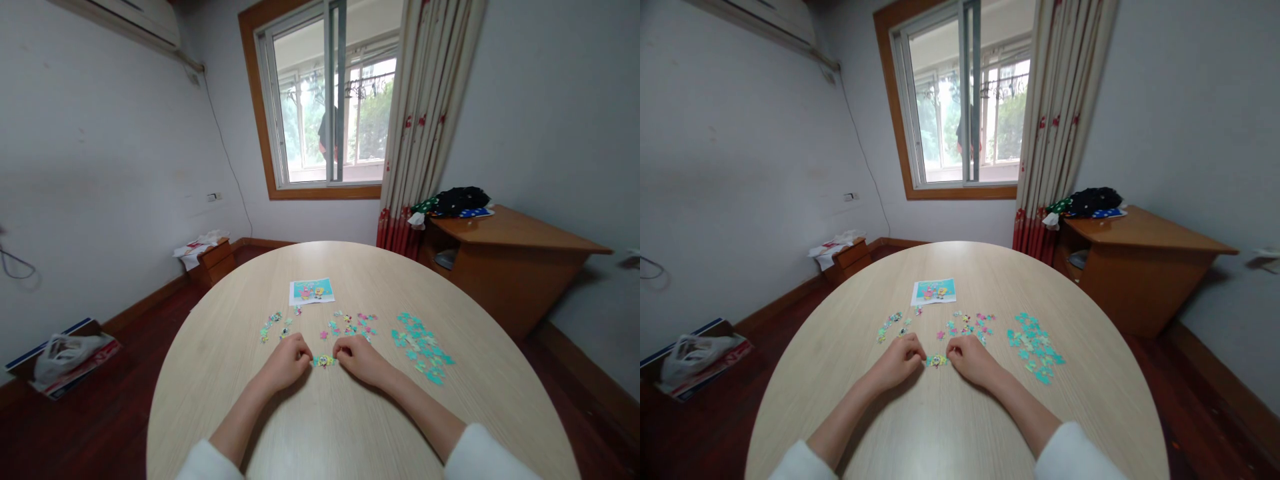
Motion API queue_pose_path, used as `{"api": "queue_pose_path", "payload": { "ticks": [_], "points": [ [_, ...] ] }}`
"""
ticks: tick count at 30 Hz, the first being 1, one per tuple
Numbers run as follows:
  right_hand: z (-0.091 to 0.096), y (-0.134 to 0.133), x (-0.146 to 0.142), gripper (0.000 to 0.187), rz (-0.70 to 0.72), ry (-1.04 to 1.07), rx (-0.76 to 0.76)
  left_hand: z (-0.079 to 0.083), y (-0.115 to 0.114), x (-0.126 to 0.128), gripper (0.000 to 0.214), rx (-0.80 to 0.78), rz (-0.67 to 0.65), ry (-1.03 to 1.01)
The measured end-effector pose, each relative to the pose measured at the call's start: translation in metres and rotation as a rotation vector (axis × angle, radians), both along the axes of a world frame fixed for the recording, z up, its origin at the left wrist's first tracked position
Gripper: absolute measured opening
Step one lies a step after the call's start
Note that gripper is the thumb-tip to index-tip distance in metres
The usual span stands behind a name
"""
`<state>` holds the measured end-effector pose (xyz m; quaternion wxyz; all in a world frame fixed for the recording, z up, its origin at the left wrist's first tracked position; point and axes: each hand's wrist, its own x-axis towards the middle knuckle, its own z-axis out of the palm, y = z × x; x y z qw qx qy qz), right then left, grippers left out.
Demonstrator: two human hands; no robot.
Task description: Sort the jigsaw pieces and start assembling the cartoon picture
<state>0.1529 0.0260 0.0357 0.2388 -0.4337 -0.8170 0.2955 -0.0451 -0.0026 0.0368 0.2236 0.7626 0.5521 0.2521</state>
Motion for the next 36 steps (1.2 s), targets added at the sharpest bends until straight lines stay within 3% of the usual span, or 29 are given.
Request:
{"api": "queue_pose_path", "payload": {
  "ticks": [27,30,36],
  "points": [
    [-0.001,0.000,0.000,0.028,-0.008,0.000,0.001,0.005,-0.001,0.001,0.025,0.008,-0.005,-0.014],
    [0.000,0.000,0.000,0.028,-0.007,-0.003,-0.006,0.006,0.005,-0.010,0.022,0.072,0.093,-0.046],
    [-0.004,0.002,0.001,0.028,0.003,0.010,-0.004,0.008,0.018,-0.069,0.013,0.163,0.550,-0.091]
  ]
}}
